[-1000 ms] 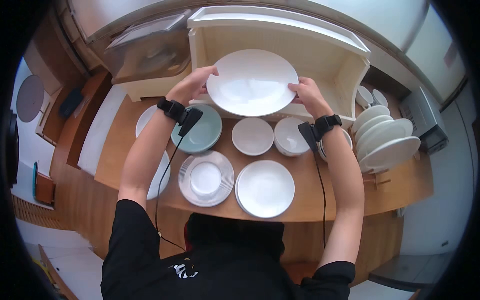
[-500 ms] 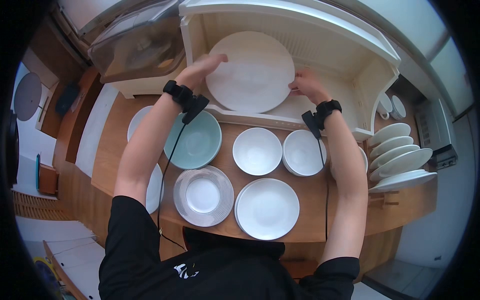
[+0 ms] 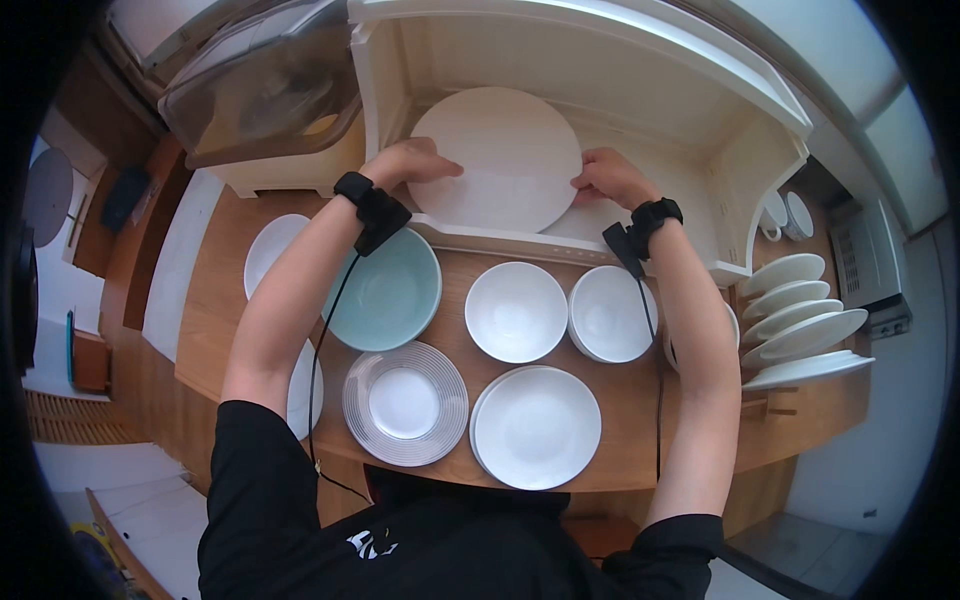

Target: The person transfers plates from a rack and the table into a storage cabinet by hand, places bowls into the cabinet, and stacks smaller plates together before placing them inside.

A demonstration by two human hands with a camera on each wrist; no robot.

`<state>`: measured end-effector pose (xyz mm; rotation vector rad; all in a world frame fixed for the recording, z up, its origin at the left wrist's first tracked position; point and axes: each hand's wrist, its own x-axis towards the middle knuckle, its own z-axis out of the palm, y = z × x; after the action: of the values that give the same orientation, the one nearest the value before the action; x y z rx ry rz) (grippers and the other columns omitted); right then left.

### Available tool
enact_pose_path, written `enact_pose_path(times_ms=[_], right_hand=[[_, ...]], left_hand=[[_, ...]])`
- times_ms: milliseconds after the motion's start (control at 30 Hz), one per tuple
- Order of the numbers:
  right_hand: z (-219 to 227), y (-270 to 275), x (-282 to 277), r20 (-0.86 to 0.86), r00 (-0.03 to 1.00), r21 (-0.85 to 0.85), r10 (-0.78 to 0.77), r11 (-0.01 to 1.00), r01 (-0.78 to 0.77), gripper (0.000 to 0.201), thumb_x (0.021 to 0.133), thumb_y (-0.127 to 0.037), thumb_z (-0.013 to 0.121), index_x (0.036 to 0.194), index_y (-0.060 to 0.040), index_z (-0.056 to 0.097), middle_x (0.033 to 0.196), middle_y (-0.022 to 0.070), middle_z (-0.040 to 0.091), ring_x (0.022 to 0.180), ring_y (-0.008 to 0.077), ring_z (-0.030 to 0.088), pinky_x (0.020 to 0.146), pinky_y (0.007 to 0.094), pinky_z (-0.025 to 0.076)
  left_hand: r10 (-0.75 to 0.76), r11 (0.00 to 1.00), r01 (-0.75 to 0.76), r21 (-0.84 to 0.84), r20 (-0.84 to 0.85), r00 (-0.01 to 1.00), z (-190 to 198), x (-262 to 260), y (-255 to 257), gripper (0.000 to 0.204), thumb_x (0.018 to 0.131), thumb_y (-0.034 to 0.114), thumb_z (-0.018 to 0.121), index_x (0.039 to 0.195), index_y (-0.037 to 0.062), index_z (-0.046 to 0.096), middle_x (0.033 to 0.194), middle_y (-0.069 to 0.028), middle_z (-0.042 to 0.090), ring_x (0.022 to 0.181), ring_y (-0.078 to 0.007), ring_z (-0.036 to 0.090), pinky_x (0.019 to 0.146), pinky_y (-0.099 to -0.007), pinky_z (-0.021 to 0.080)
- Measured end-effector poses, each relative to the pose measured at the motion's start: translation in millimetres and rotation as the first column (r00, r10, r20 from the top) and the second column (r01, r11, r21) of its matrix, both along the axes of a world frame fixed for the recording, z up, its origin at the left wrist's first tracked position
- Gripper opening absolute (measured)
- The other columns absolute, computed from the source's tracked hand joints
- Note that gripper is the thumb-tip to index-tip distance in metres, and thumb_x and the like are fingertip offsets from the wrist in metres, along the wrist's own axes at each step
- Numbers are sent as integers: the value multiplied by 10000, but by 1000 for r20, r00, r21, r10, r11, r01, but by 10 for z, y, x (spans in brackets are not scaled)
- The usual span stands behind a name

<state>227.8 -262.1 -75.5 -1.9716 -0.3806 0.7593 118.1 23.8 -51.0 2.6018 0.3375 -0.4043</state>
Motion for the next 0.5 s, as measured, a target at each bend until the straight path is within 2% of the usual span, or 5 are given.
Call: enact_pose_path(times_ms=[233,300,400,433,500], right_hand=[[62,54,-3,7,999,-52,-38,998,39,213,892,-54,572,1049,87,602,1015,158,659,891,223,679,804,305,582],[72,60,18,1,999,-40,-35,999,35,203,901,-59,570,1046,81,597,1010,159,658,892,235,680,804,317,585],[149,69,-19,20,998,-26,-66,997,66,189,904,-57,570,1033,78,596,1002,166,656,893,246,680,806,328,587],[167,72,-26,28,997,-19,-65,998,66,189,904,-57,570,1033,78,596,1002,166,656,893,246,680,806,328,587],[168,63,-49,0,997,12,-80,997,80,189,905,-53,565,1033,82,594,1006,176,653,899,255,679,809,342,588]], left_hand=[[-90,996,90,7,-6,996,233,-288,-104,576,833,476,608,1091,-34,676,1176,-247,632,1080,-354,606,924,-360,472],[-265,958,263,110,6,964,187,-348,-150,595,863,521,569,1074,-26,674,1147,-237,642,1080,-376,589,937,-380,468],[-341,923,319,215,73,937,149,-528,-281,482,857,486,590,952,33,727,1131,-180,660,1061,-373,595,946,-402,468],[-326,934,282,221,199,924,102,-657,-307,513,861,512,588,927,23,727,1078,-187,670,1039,-377,598,938,-423,469],[-352,918,301,258,182,918,176,-907,-358,581,870,542,570,983,-15,690,1089,-232,644,1048,-392,592,926,-434,471]])
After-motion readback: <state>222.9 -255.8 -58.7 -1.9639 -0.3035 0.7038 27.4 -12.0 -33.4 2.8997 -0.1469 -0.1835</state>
